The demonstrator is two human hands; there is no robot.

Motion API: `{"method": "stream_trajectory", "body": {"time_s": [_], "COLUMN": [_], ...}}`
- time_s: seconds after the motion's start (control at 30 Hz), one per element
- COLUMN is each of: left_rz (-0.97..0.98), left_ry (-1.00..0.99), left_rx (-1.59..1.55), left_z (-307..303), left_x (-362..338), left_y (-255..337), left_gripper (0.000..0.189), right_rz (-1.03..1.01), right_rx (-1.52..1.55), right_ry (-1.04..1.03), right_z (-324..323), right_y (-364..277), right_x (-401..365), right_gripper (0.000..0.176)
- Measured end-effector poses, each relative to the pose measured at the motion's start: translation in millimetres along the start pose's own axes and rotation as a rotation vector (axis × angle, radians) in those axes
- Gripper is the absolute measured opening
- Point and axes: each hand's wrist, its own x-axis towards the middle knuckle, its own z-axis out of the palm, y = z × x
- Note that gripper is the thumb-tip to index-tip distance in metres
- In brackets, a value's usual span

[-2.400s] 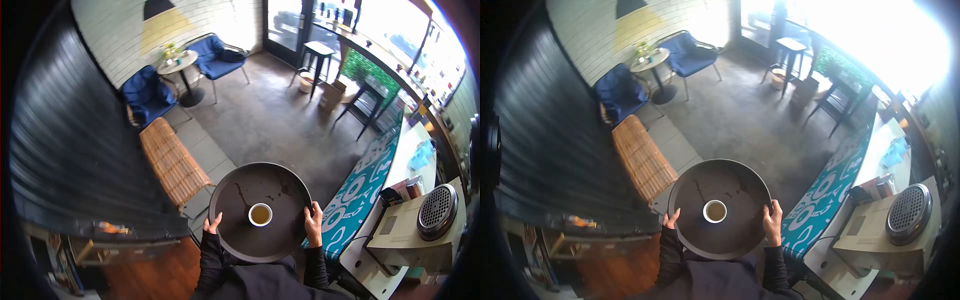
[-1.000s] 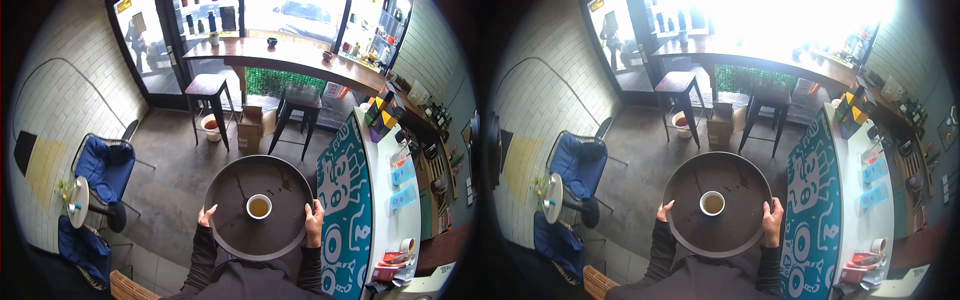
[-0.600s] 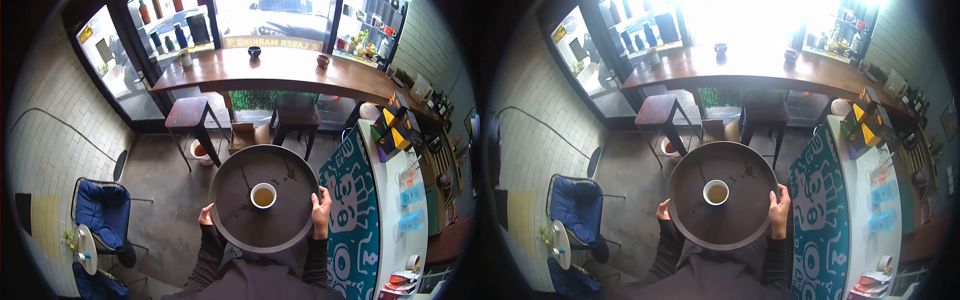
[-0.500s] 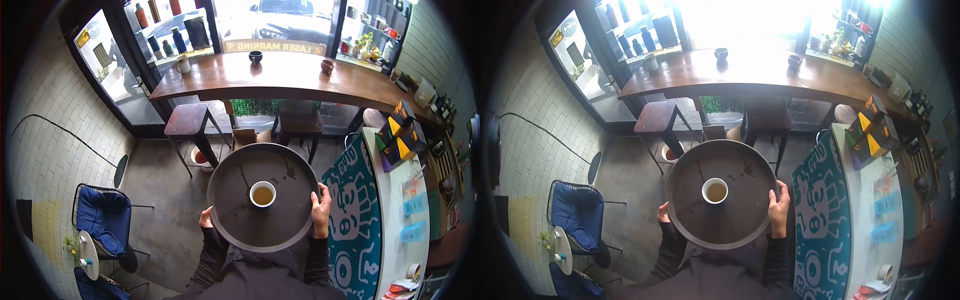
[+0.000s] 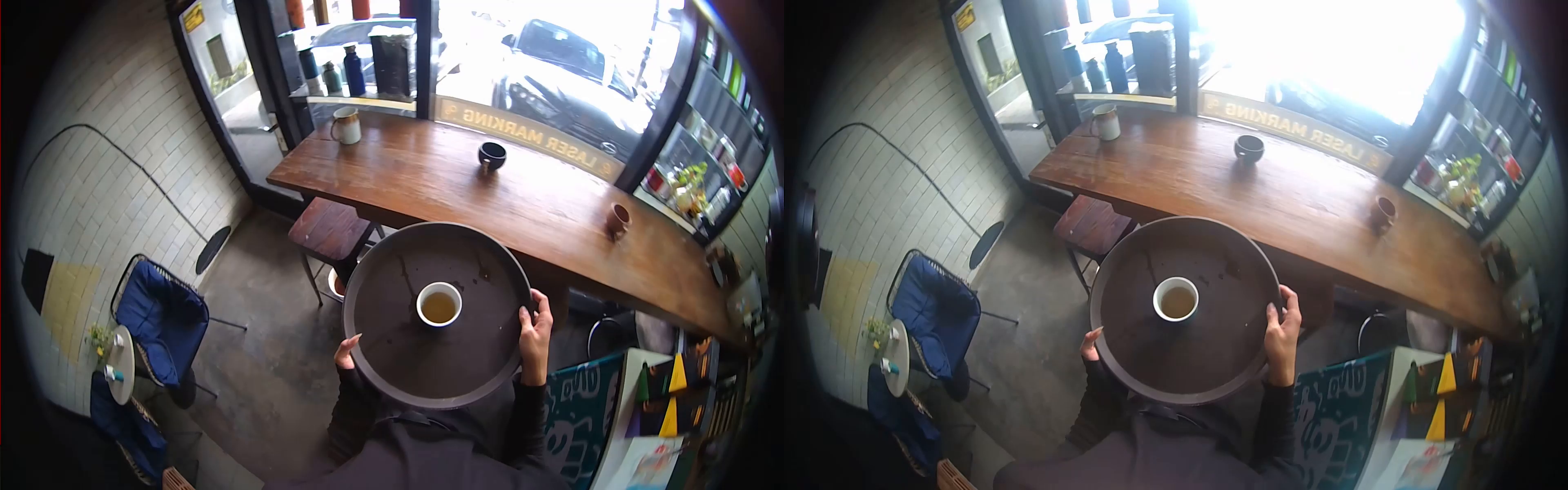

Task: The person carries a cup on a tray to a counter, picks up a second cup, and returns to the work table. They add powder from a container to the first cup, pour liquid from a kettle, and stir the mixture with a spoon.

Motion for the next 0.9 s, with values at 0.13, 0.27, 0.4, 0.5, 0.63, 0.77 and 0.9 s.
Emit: {"method": "stream_trajectory", "body": {"time_s": [0.13, 0.27, 0.4, 0.5, 0.63, 0.77, 0.9], "left_rz": [0.13, 0.214, 0.358, 0.22, 0.101, 0.069, 0.19], "left_ry": [0.06, 0.017, -0.001, 0.046, 0.196, 0.192, 0.058], "left_rx": [0.308, 0.418, 0.392, 0.322, 0.213, 0.307, 0.625], "left_z": [-57, -14, 60, 85, 47, 34, 55], "left_x": [66, 70, 72, 88, 132, 153, 143], "left_y": [-20, -3, 9, 34, 39, 52, 61], "left_gripper": [0.035, 0.033, 0.027, 0.021, 0.015, 0.012, 0.01], "right_rz": [-0.014, -0.061, -0.118, -0.046, -0.031, 0.006, -0.149], "right_rx": [-0.08, -0.317, -0.53, -0.743, -0.867, -0.839, -0.641], "right_ry": [-0.086, -0.094, -0.063, -0.045, -0.111, -0.215, -0.021], "right_z": [15, 28, 52, 61, 60, 47, 41], "right_y": [10, 30, 14, 0, 2, -10, 9], "right_x": [56, 94, 123, 129, 141, 176, 234], "right_gripper": [0.03, 0.031, 0.033, 0.036, 0.03, 0.025, 0.044]}}
